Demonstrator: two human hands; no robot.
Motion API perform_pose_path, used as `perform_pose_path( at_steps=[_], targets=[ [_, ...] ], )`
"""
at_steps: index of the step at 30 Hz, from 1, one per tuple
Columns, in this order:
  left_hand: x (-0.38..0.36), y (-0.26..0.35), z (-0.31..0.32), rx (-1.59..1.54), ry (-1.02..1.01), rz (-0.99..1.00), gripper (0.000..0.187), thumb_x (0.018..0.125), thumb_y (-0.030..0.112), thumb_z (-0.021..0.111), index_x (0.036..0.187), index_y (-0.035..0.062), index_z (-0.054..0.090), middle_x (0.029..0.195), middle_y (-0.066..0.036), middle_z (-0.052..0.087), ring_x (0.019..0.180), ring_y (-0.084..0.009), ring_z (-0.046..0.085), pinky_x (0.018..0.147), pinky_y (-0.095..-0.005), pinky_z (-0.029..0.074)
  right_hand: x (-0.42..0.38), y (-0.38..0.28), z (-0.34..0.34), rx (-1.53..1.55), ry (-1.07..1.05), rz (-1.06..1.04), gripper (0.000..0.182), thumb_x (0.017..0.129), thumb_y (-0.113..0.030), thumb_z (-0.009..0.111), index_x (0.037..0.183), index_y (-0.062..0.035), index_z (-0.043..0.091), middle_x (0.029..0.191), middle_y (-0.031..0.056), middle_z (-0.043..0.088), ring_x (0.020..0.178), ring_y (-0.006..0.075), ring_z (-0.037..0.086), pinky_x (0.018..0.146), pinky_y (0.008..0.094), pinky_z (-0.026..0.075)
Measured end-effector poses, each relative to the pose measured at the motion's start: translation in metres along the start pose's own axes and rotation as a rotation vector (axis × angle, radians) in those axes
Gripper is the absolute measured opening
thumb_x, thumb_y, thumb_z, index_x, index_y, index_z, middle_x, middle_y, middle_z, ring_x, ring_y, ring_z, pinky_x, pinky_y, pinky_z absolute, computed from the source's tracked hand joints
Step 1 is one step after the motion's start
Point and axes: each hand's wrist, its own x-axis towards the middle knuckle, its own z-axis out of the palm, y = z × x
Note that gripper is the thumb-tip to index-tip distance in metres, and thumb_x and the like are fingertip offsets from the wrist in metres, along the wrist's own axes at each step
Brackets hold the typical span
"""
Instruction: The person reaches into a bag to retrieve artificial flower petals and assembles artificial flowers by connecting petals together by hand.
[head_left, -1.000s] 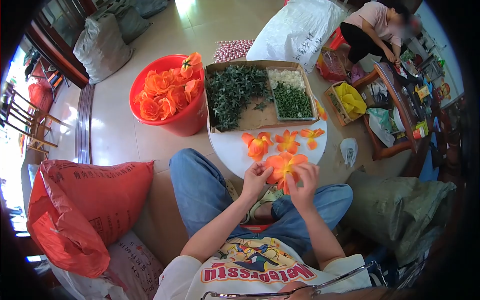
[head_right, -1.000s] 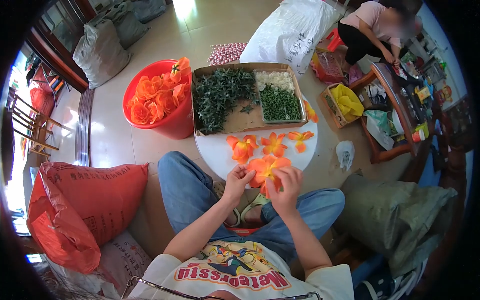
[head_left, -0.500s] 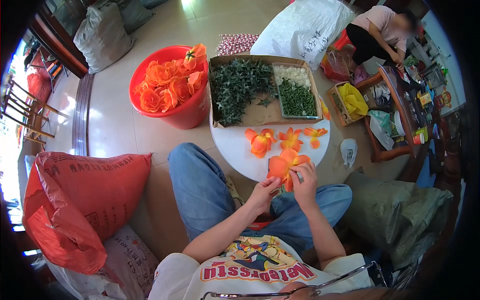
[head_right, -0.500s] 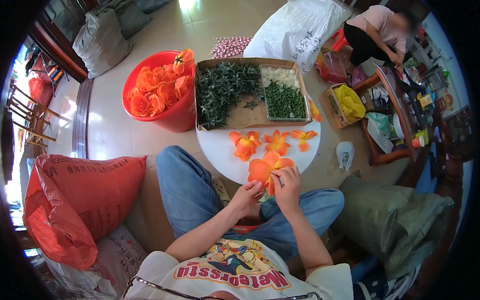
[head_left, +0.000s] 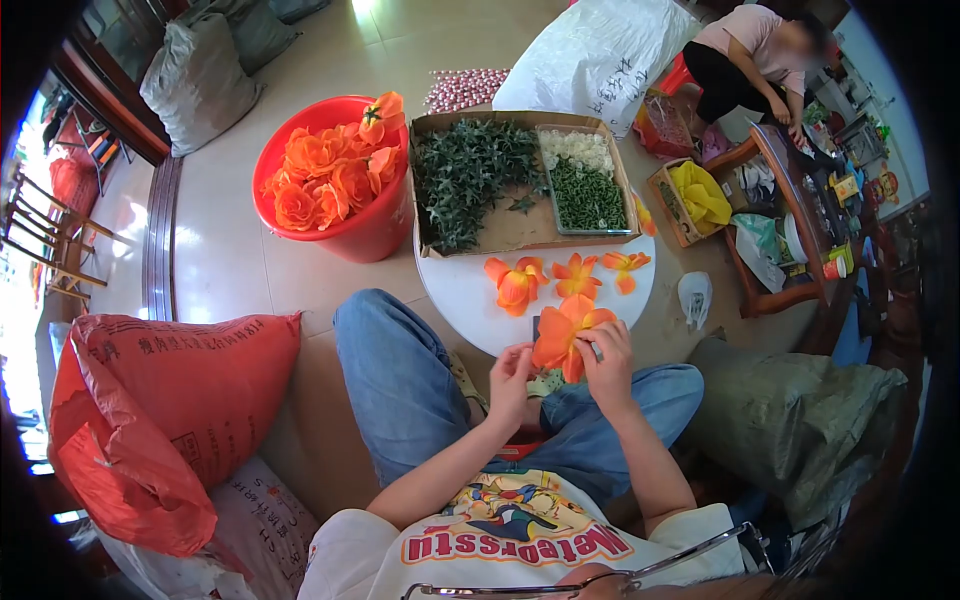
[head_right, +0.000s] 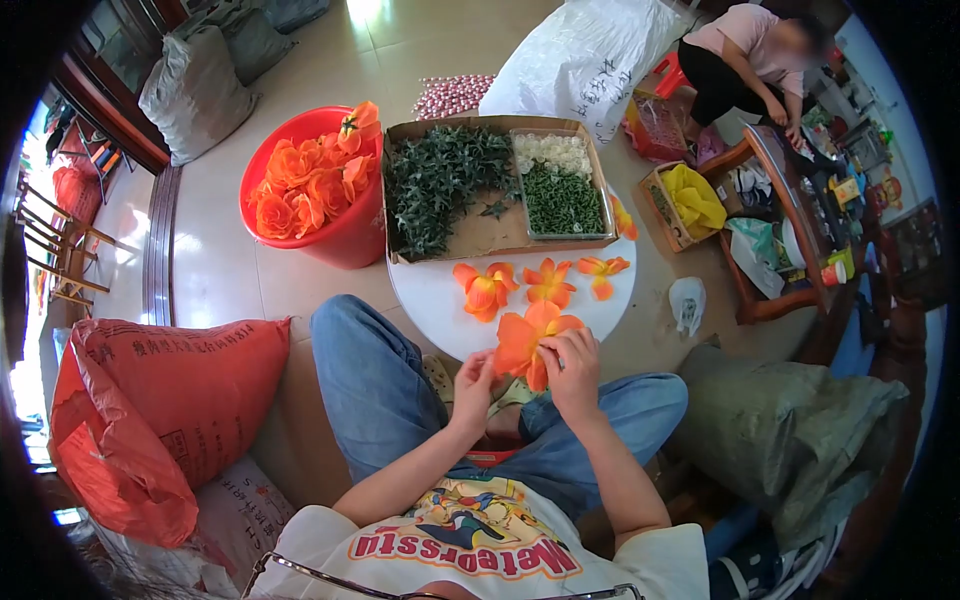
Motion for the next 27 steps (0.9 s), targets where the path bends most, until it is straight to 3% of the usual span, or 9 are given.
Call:
perform_pose_path(
  at_steps=[2,3,6,11,14,17,23,27],
  targets=[
    [-0.012,0.009,0.003,0.13,0.151,0.342,0.019,0.094,0.01,0.055,0.114,0.0062,0.055,0.107,-0.004,0.063,0.096,-0.0099,0.057,0.078,-0.0266,0.046,-0.001,0.0,-0.001,0.009,-0.012,0.003,0.013,0.074,-0.004,0.071,0.083,-0.0045,0.062,0.08,0.0065,0.058,0.081,0.0271,0.053,0.072,0.0382,0.041],
    [-0.02,0.028,0.01,0.435,0.208,0.585,0.019,0.089,0.008,0.061,0.107,0.0075,0.058,0.102,-0.004,0.064,0.094,-0.0135,0.057,0.08,-0.03,0.044,0.0,0.001,-0.001,0.008,-0.017,0.005,0.013,0.073,-0.004,0.071,0.083,-0.0045,0.062,0.08,0.0066,0.058,0.081,0.0271,0.053,0.073,0.0381,0.041],
    [-0.029,0.068,0.033,0.965,-0.006,1.184,0.025,0.078,0.006,0.067,0.102,0.0082,0.063,0.104,-0.004,0.064,0.097,-0.0203,0.057,0.085,-0.0353,0.04,0.0,0.0,-0.002,0.012,-0.028,0.011,0.014,0.073,-0.004,0.071,0.083,-0.0043,0.062,0.08,0.0072,0.058,0.082,0.0276,0.053,0.073,0.038,0.041],
    [-0.003,0.057,0.052,1.153,-0.114,1.083,0.027,0.073,0.016,0.073,0.099,0.0129,0.068,0.103,0.002,0.067,0.096,-0.0199,0.058,0.09,-0.0353,0.036,0.0,0.008,-0.003,0.076,-0.029,0.037,0.016,0.07,0.001,0.07,0.084,-0.0018,0.062,0.081,0.0095,0.06,0.079,0.0291,0.055,0.071,0.0378,0.045],
    [-0.003,0.056,0.054,1.137,-0.082,1.08,0.024,0.072,0.018,0.073,0.095,0.0127,0.07,0.099,0.002,0.068,0.096,-0.0193,0.058,0.091,-0.0365,0.035,-0.003,0.018,-0.008,0.3,-0.177,0.248,0.015,0.073,0.005,0.067,0.088,0.0013,0.064,0.085,0.0104,0.063,0.081,0.0236,0.06,0.073,0.0332,0.048],
    [-0.001,0.059,0.057,1.141,-0.065,1.07,0.02,0.072,0.018,0.073,0.09,0.0113,0.07,0.095,0.002,0.068,0.095,-0.019,0.058,0.092,-0.0374,0.035,-0.001,0.014,-0.013,0.358,-0.197,0.325,0.019,0.074,0.005,0.068,0.091,-0.0003,0.065,0.084,0.0111,0.064,0.078,0.023,0.063,0.07,0.0313,0.05],
    [0.006,0.059,0.053,1.119,-0.071,1.029,0.015,0.07,0.015,0.075,0.085,0.0127,0.072,0.092,0.004,0.069,0.093,-0.0163,0.058,0.092,-0.0362,0.035,0.01,0.029,-0.017,0.337,-0.268,0.4,0.009,0.082,0.0,0.064,0.091,0.0005,0.065,0.082,0.0109,0.066,0.071,0.0188,0.064,0.066,0.0303,0.05],
    [0.008,0.057,0.053,1.124,-0.069,1.021,0.015,0.07,0.015,0.075,0.084,0.0133,0.072,0.091,0.005,0.069,0.092,-0.0151,0.058,0.093,-0.0367,0.035,0.072,0.025,-0.012,0.313,-0.163,0.28,0.008,0.083,-0.003,0.064,0.091,0.0003,0.065,0.082,0.0103,0.066,0.069,0.0172,0.064,0.064,0.0296,0.05]
  ],
)
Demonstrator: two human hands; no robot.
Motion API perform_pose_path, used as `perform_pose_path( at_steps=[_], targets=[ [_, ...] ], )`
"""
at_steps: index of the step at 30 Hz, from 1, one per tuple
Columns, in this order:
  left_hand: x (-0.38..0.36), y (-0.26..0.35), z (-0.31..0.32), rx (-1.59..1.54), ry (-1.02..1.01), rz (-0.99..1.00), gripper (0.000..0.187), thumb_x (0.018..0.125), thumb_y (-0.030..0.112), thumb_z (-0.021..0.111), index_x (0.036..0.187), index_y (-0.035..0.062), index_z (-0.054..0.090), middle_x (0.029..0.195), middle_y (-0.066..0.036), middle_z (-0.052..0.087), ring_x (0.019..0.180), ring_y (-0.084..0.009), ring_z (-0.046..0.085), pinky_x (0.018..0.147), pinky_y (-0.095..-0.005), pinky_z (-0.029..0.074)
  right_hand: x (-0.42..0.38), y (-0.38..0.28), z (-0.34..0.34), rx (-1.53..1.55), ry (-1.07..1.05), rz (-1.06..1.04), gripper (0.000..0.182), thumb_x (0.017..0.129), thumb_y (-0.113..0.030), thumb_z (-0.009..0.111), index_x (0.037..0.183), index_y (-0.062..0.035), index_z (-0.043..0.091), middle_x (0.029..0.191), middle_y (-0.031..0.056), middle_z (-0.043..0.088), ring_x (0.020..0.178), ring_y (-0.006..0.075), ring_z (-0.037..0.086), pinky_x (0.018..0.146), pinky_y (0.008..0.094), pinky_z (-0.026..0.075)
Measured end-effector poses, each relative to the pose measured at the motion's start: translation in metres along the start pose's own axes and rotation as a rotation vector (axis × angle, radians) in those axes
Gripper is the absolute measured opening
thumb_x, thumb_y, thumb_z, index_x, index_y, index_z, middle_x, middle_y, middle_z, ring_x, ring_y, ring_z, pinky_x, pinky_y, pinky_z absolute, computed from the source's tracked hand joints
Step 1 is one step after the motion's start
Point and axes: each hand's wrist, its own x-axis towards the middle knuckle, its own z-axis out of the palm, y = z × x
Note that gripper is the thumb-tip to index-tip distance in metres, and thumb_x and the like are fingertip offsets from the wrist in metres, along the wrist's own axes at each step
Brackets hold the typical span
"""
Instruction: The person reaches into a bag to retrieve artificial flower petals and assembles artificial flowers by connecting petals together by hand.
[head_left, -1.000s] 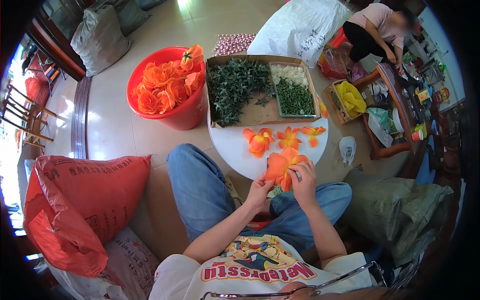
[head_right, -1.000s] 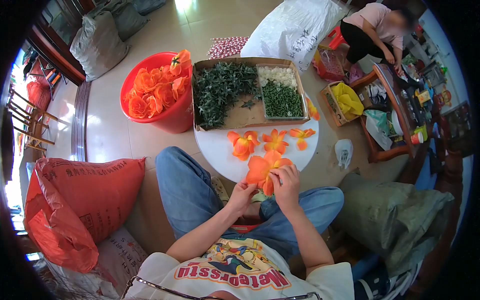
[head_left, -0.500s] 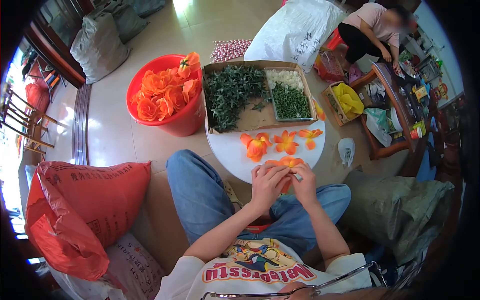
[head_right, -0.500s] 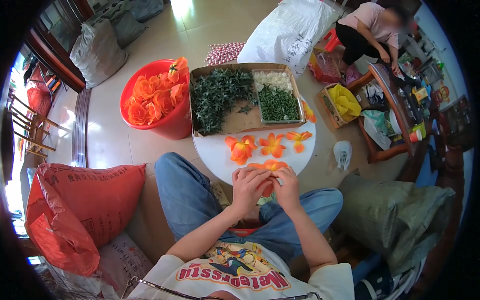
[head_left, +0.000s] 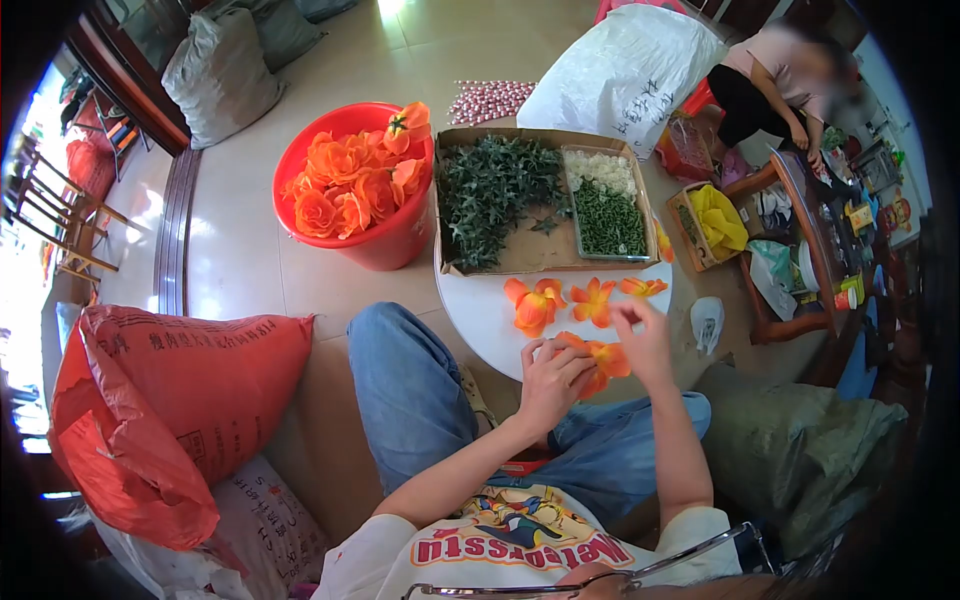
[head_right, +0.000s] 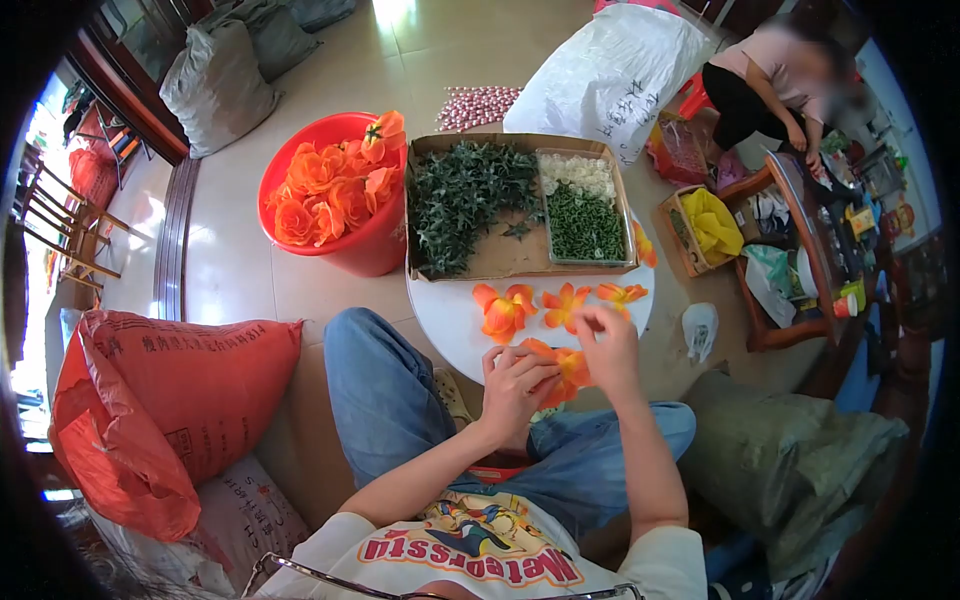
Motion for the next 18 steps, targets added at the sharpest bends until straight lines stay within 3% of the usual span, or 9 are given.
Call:
perform_pose_path(
  at_steps=[3,5,8,11,18],
  targets=[
    [0.001,0.001,-0.002,-0.001,-0.013,0.002,0.012,0.072,0.015,0.073,0.084,0.0123,0.07,0.09,0.004,0.067,0.092,-0.0153,0.057,0.094,-0.0381,0.034,0.06,-0.001,0.028,-0.054,-0.025,-0.155,0.007,0.08,-0.003,0.065,0.087,-0.0005,0.064,0.079,0.0089,0.063,0.07,0.0207,0.062,0.066,0.0311,0.05],
    [0.002,0.001,-0.003,-0.015,-0.018,0.004,0.011,0.074,0.015,0.072,0.084,0.0116,0.069,0.09,0.004,0.066,0.093,-0.0154,0.057,0.095,-0.0389,0.033,0.098,0.015,0.05,-0.245,-0.047,-0.241,0.01,0.078,-0.005,0.068,0.086,-0.0025,0.062,0.081,0.0084,0.06,0.076,0.0253,0.06,0.07,0.0353,0.049],
    [0.002,0.0,-0.005,-0.028,-0.025,-0.001,0.011,0.074,0.015,0.071,0.084,0.0115,0.069,0.09,0.004,0.066,0.093,-0.0153,0.056,0.096,-0.0393,0.033,0.144,0.03,0.071,-0.471,0.19,-0.352,0.016,0.076,-0.01,0.072,0.087,-0.0049,0.061,0.086,0.0079,0.059,0.083,0.0277,0.058,0.073,0.0389,0.048],
    [0.002,-0.002,-0.005,-0.018,-0.03,-0.003,0.012,0.073,0.016,0.072,0.084,0.0118,0.069,0.091,0.004,0.066,0.093,-0.0153,0.056,0.096,-0.0393,0.033,0.174,0.037,0.082,-0.543,0.173,-0.15,0.021,0.073,-0.014,0.075,0.088,-0.0069,0.062,0.09,0.0075,0.058,0.088,0.0278,0.058,0.075,0.0397,0.048],
    [0.001,-0.006,-0.005,-0.043,-0.045,-0.008,0.012,0.071,0.015,0.073,0.082,0.0121,0.07,0.091,0.005,0.066,0.092,-0.0154,0.057,0.095,-0.0389,0.033,0.185,0.053,0.085,-0.714,0.109,-0.298,0.017,0.072,-0.013,0.075,0.077,-0.0081,0.06,0.082,0.0065,0.058,0.084,0.0278,0.059,0.072,0.0392,0.046]
  ],
)
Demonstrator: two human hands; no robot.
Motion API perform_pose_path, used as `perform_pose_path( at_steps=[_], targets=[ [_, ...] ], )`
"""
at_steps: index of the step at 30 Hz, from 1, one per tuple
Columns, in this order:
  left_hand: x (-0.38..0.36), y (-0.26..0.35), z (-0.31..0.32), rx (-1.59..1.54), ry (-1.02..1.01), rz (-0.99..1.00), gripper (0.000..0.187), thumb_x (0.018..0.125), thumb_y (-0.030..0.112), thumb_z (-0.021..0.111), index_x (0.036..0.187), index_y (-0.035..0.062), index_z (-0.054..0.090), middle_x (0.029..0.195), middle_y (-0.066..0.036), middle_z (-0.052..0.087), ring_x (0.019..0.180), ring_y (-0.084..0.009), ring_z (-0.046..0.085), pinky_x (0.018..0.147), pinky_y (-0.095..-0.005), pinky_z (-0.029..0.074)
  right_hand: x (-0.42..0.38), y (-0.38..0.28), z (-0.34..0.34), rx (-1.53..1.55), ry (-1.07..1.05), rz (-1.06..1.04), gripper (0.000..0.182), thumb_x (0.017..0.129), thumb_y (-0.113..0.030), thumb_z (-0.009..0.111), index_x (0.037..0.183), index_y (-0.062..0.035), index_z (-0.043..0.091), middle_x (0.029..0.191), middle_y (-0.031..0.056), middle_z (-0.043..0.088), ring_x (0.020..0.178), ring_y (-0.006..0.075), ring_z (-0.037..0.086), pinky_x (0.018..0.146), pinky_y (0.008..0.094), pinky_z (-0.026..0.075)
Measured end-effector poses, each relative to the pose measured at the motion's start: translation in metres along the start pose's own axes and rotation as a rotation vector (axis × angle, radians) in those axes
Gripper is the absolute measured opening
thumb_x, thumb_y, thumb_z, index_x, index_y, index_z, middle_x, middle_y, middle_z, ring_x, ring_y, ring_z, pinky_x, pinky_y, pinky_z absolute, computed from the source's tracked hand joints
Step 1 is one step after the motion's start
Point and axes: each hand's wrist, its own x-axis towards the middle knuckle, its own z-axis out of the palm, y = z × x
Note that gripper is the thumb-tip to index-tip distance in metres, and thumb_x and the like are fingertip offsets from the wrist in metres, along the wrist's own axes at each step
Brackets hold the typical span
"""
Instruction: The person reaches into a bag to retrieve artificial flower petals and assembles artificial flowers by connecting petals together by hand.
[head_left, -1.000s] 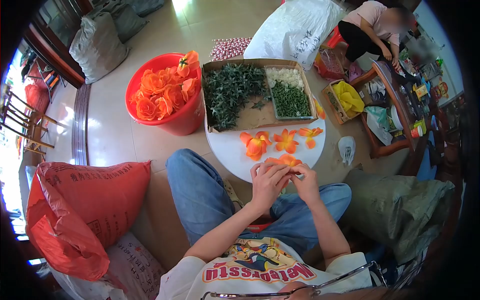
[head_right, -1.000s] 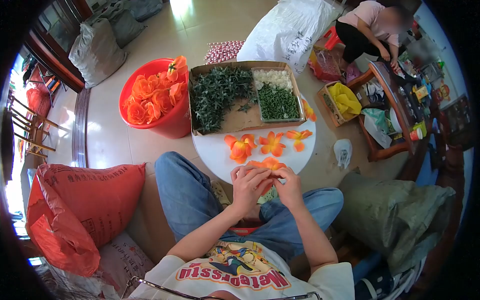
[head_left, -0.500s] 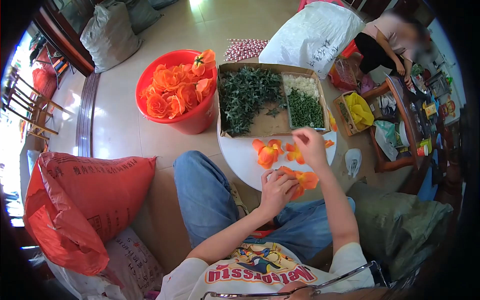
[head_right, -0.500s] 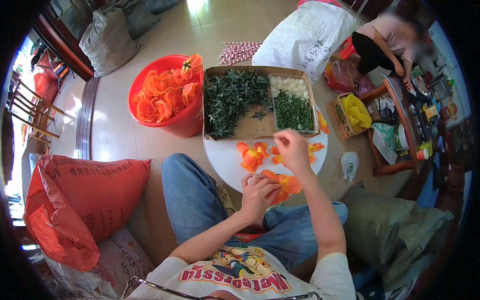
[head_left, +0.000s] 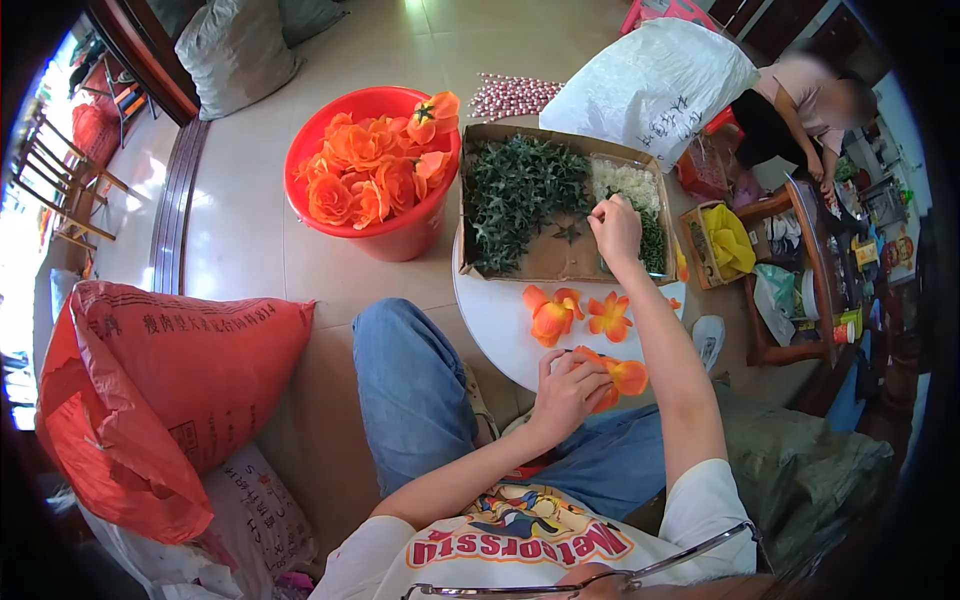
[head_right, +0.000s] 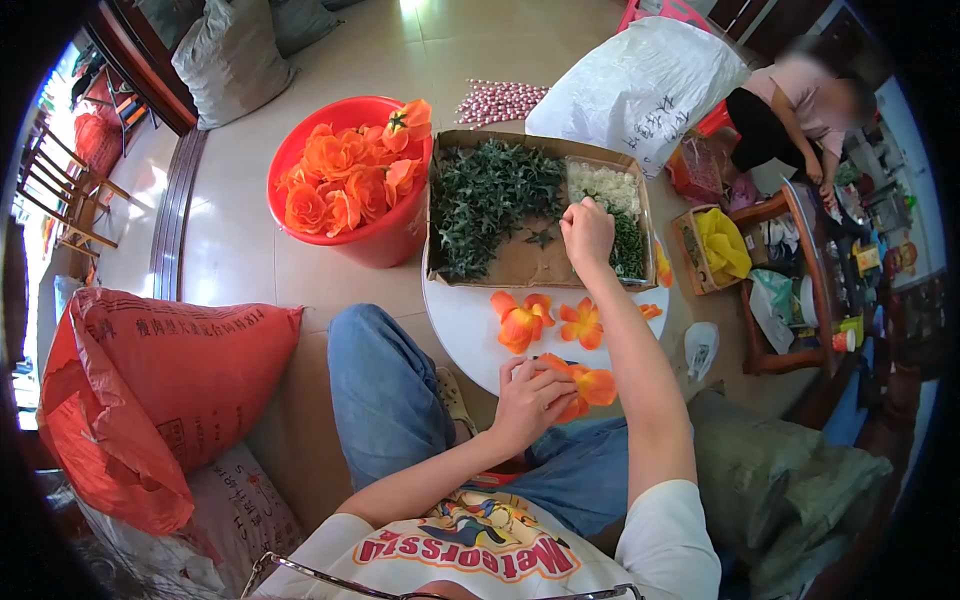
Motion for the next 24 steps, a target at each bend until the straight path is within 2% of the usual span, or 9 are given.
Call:
perform_pose_path(
  at_steps=[3,6,9,11,13,15,18,24],
  targets=[
    [0.001,0.0,0.0,-0.015,-0.002,-0.002,0.012,0.071,0.015,0.073,0.082,0.012,0.07,0.091,0.005,0.067,0.092,-0.0156,0.057,0.095,-0.0386,0.033,-0.011,-0.001,-0.006,0.274,0.046,0.046,0.014,0.074,-0.009,0.072,0.075,-0.0057,0.058,0.08,0.0074,0.061,0.079,0.0263,0.061,0.068,0.0375,0.047],
    [0.002,0.002,-0.001,-0.02,0.004,-0.011,0.012,0.071,0.015,0.074,0.082,0.0119,0.07,0.092,0.005,0.067,0.092,-0.0159,0.057,0.095,-0.0384,0.034,-0.028,-0.021,-0.037,0.494,-0.039,0.198,0.011,0.078,-0.006,0.069,0.078,-0.0034,0.058,0.08,0.0096,0.064,0.072,0.0239,0.063,0.063,0.0339,0.048],
    [0.002,0.002,-0.001,-0.031,0.01,-0.013,0.013,0.07,0.015,0.074,0.082,0.0116,0.07,0.092,0.005,0.067,0.092,-0.0163,0.057,0.095,-0.0386,0.034,-0.064,-0.037,-0.076,0.619,0.002,0.15,0.007,0.081,-0.004,0.067,0.085,-0.0015,0.062,0.08,0.0099,0.065,0.066,0.0154,0.062,0.06,0.0276,0.048],
    [0.002,0.002,-0.001,-0.035,0.021,-0.016,0.013,0.07,0.014,0.074,0.082,0.0113,0.07,0.092,0.004,0.067,0.093,-0.0166,0.058,0.094,-0.0387,0.034,-0.102,-0.045,-0.1,0.62,0.039,0.081,0.018,0.077,0.001,0.067,0.095,-0.0025,0.064,0.082,0.0112,0.064,0.071,0.0229,0.064,0.062,0.031,0.049],
    [0.002,0.003,0.0,-0.038,0.03,-0.015,0.014,0.068,0.014,0.074,0.082,0.011,0.07,0.092,0.004,0.067,0.093,-0.0171,0.058,0.094,-0.0386,0.034,-0.142,-0.045,-0.119,0.511,0.026,-0.063,0.027,0.074,0.006,0.067,0.099,-0.0021,0.065,0.085,0.0108,0.065,0.074,0.0242,0.064,0.064,0.032,0.05],
    [0.0,0.001,0.003,-0.044,0.032,-0.025,0.016,0.066,0.013,0.075,0.081,0.0107,0.069,0.093,0.003,0.067,0.094,-0.0175,0.058,0.093,-0.0382,0.034,-0.177,-0.047,-0.134,0.463,0.049,-0.137,0.029,0.07,0.009,0.067,0.097,-0.0023,0.066,0.089,0.0098,0.066,0.078,0.0257,0.064,0.067,0.033,0.052],
    [-0.002,0.0,0.004,-0.042,0.021,-0.053,0.019,0.063,0.01,0.075,0.08,0.01,0.068,0.093,0.002,0.068,0.094,-0.0182,0.058,0.093,-0.0376,0.034,-0.21,-0.05,-0.142,0.48,0.068,-0.13,0.029,0.067,0.01,0.068,0.094,-0.0023,0.066,0.092,0.0092,0.066,0.081,0.0271,0.065,0.069,0.034,0.053],
    [-0.004,0.001,0.008,-0.057,0.034,-0.083,0.02,0.06,0.007,0.075,0.078,0.0079,0.066,0.09,0.001,0.069,0.094,-0.0186,0.058,0.093,-0.0372,0.034,-0.233,-0.045,-0.137,0.5,0.134,-0.135,0.028,0.067,0.01,0.068,0.093,-0.0018,0.066,0.095,0.0105,0.066,0.083,0.0273,0.065,0.07,0.034,0.054]
  ],
)
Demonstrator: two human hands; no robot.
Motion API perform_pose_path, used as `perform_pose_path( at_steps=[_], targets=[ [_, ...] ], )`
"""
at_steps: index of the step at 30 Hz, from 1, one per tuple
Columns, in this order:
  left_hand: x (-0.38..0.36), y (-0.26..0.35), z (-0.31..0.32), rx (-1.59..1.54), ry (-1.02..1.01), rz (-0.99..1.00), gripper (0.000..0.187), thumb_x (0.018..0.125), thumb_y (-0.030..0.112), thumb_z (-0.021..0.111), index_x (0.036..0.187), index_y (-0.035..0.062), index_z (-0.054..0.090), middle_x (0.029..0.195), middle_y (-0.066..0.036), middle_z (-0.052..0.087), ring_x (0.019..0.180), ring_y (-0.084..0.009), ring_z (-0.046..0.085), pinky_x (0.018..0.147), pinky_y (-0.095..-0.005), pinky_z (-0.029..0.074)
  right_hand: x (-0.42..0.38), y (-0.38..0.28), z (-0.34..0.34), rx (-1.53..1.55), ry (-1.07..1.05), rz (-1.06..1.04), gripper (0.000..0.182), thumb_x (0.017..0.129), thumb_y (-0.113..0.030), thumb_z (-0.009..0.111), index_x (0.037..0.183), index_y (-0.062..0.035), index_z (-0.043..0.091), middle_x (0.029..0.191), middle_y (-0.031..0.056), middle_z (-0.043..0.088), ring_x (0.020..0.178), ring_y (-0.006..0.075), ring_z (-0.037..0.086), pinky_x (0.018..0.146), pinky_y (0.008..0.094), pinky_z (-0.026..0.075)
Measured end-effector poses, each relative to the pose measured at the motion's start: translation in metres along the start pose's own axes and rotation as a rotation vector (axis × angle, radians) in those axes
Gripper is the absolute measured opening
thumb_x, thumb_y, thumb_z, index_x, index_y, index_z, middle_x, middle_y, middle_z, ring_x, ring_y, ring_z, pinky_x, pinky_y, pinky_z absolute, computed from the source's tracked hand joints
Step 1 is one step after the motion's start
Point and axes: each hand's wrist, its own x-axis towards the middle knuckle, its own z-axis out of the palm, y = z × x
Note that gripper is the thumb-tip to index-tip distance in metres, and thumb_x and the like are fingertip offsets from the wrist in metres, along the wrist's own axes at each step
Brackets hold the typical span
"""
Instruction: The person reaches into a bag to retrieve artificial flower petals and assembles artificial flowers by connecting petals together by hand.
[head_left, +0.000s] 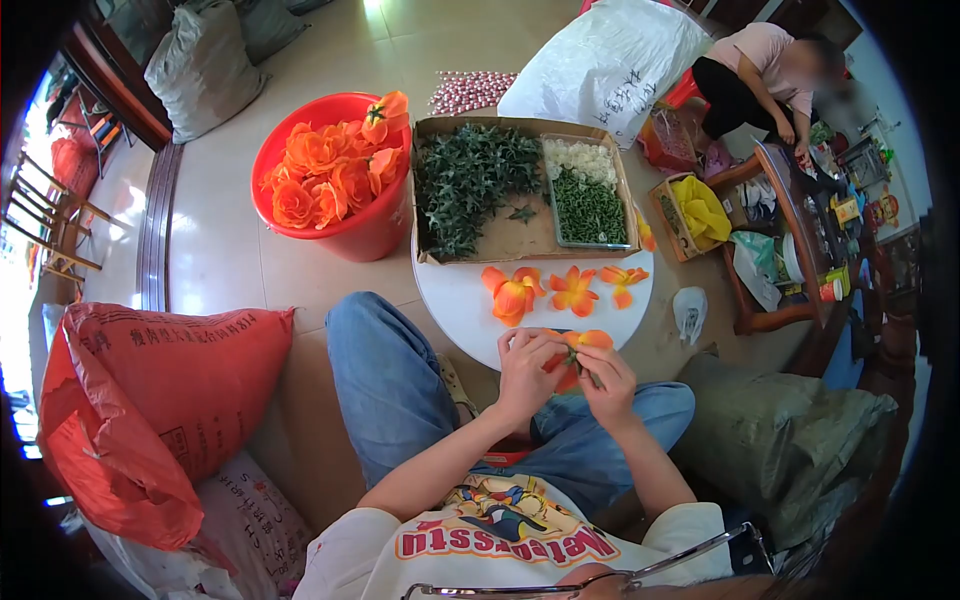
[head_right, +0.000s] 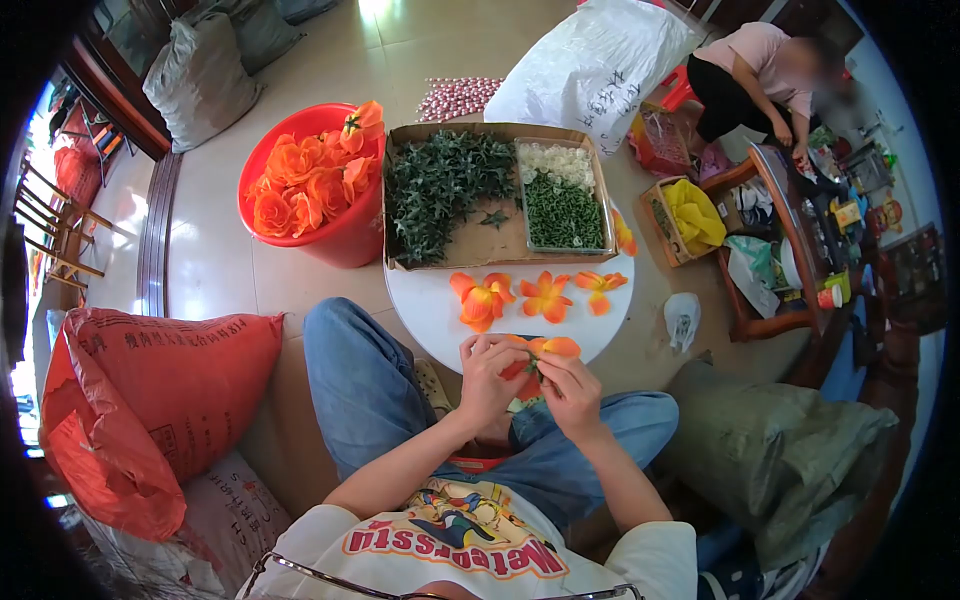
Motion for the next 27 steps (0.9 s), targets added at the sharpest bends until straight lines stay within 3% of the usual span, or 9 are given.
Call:
perform_pose_path(
  at_steps=[6,9,12,21,27],
  targets=[
    [0.0,0.004,-0.002,-0.033,-0.001,-0.041,0.02,0.061,0.005,0.075,0.078,0.0071,0.065,0.09,0.001,0.07,0.093,-0.0188,0.058,0.093,-0.0372,0.034,0.011,-0.013,-0.008,0.116,-0.016,0.024,0.023,0.072,0.008,0.068,0.093,-0.0016,0.065,0.093,0.0116,0.066,0.081,0.0272,0.065,0.07,0.0336,0.053],
    [-0.001,0.004,-0.001,-0.032,0.005,-0.042,0.019,0.062,0.004,0.075,0.078,0.0069,0.064,0.092,0.002,0.07,0.092,-0.0189,0.058,0.093,-0.0372,0.034,0.004,-0.001,0.001,0.12,0.025,0.112,0.022,0.074,0.006,0.07,0.094,-0.001,0.065,0.09,0.012,0.066,0.08,0.0264,0.065,0.069,0.0322,0.053],
    [-0.002,0.0,0.0,-0.026,0.002,-0.055,0.019,0.063,0.004,0.075,0.078,0.0068,0.063,0.092,0.002,0.07,0.092,-0.019,0.058,0.093,-0.0372,0.034,0.006,-0.003,0.004,0.249,-0.004,0.335,0.019,0.074,0.004,0.072,0.09,-0.0001,0.066,0.088,0.0119,0.065,0.078,0.0249,0.065,0.066,0.0304,0.053],
    [-0.012,0.001,-0.02,0.044,-0.069,-0.096,0.036,0.063,0.011,0.08,0.092,0.0101,0.059,0.104,0.001,0.065,0.101,-0.0214,0.054,0.094,-0.0394,0.032,0.029,-0.001,-0.011,0.132,-0.205,0.207,0.012,0.07,0.003,0.072,0.079,-0.0005,0.065,0.08,0.0068,0.061,0.078,0.0231,0.056,0.064,0.0318,0.049],
    [-0.025,-0.01,-0.035,0.099,-0.08,-0.159,0.041,0.063,0.015,0.082,0.097,0.0116,0.059,0.107,0.001,0.065,0.103,-0.0207,0.053,0.094,-0.0377,0.031,0.042,0.0,-0.014,0.01,-0.353,0.181,0.011,0.068,0.0,0.072,0.074,-0.0018,0.064,0.077,0.0064,0.057,0.081,0.0253,0.053,0.069,0.0346,0.045]
  ],
)
